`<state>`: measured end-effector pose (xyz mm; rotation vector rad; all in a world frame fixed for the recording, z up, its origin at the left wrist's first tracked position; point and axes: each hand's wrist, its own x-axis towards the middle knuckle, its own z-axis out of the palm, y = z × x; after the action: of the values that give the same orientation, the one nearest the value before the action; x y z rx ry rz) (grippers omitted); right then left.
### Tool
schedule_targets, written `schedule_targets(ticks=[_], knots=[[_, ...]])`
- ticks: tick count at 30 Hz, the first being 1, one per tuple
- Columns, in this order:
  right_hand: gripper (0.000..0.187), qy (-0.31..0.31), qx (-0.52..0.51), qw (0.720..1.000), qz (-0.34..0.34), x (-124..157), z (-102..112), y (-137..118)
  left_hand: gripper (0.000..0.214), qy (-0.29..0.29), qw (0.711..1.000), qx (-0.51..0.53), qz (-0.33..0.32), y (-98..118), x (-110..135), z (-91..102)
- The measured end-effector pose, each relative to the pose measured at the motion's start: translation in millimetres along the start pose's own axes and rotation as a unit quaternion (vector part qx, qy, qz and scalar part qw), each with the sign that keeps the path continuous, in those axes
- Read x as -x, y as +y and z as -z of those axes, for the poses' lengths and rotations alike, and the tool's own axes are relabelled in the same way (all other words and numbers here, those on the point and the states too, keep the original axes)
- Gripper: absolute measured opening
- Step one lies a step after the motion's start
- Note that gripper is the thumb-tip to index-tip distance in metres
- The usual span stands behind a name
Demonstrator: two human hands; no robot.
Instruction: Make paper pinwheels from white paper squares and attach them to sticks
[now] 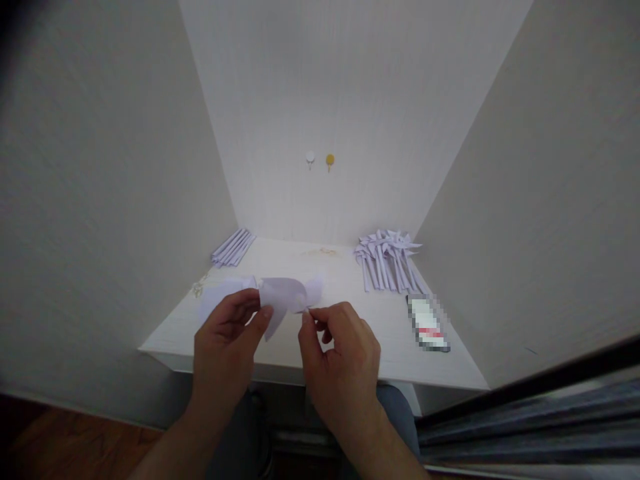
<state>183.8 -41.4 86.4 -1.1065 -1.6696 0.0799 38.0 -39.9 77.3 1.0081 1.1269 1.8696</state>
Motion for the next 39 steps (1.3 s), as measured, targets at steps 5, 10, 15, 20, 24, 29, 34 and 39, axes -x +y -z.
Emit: schedule_targets(ticks=[5,10,15,20,24,29,34,39], knots=[[0.011,-0.022,-0.015,0.999,0.024,-0.1,2.7,-0.5,0.018,0.0,0.993,-0.116,-0.033,2.9,-7.8,2.5],[0.012,-0.062,-0.033,0.997,0.027,-1.5,2.6,-0.2,0.025,-0.049,0.967,-0.247,-0.045,10.1,-11.0,6.3],[0.012,-0.07,-0.023,0.997,0.022,-2.5,-0.2,-1.3,0.023,-0.071,0.944,-0.313,-0.081,9.2,-14.9,10.5],[0.012,-0.077,-0.008,0.997,0.013,-4.1,-1.0,-1.9,0.019,-0.091,0.894,-0.383,-0.215,3.1,-15.8,16.9],[0.014,-0.093,0.009,0.996,-0.004,-4.8,-0.6,-0.8,0.012,-0.111,0.847,-0.434,-0.285,4.6,-15.1,20.0],[0.015,-0.107,-0.006,0.994,-0.023,-5.3,1.5,-2.0,0.011,-0.138,0.835,-0.438,-0.303,13.1,-14.2,19.5],[0.016,-0.111,-0.014,0.993,-0.029,-4.8,2.9,-3.8,0.008,-0.155,0.818,-0.436,-0.343,13.7,-8.7,26.2],[0.016,-0.125,0.006,0.99,-0.059,-4.2,0.6,-5.2,0.025,-0.135,0.811,-0.364,-0.438,9.9,0.5,39.2]])
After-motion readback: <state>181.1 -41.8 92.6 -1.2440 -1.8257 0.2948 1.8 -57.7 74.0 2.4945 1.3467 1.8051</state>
